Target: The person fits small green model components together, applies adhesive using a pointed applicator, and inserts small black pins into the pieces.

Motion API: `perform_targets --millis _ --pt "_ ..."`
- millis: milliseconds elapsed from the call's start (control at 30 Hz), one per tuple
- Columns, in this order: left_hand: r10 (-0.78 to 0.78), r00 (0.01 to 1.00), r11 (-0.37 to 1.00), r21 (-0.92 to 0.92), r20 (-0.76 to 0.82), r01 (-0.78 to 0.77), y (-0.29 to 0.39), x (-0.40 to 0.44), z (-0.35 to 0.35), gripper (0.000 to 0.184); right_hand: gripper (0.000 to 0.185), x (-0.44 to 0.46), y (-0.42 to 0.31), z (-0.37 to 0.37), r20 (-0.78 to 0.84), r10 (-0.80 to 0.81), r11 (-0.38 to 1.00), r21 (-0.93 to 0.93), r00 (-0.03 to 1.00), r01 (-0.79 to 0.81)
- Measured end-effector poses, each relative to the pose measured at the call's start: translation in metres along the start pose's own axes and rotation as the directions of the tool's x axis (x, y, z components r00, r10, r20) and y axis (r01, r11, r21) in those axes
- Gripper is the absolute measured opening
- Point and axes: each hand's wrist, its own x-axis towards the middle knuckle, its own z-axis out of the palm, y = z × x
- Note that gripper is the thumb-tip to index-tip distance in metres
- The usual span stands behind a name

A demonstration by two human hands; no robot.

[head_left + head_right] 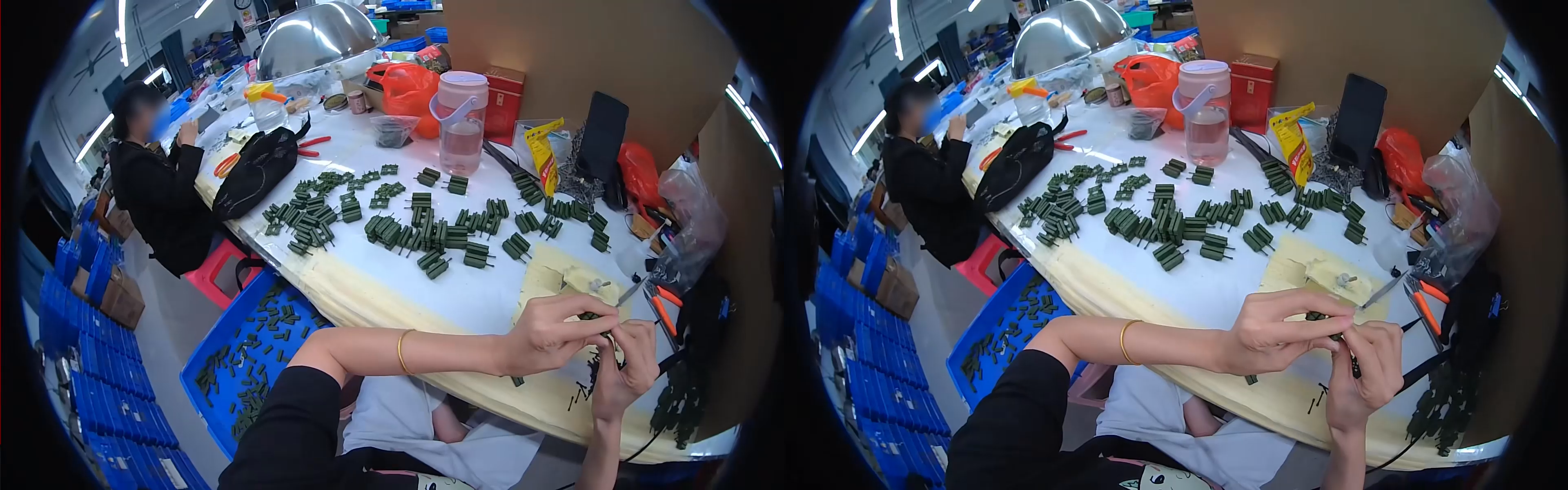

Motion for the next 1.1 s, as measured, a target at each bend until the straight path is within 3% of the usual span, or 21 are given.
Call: perform_targets --millis 1100 --pt "0.069 0.997 0.998 0.007 -0.047 -0.069 0.006 0.006 0.002 0.041 0.034 -0.009 -0.015 0.014 -0.164 0.03 0.996 -0.081 0.986 -0.044"
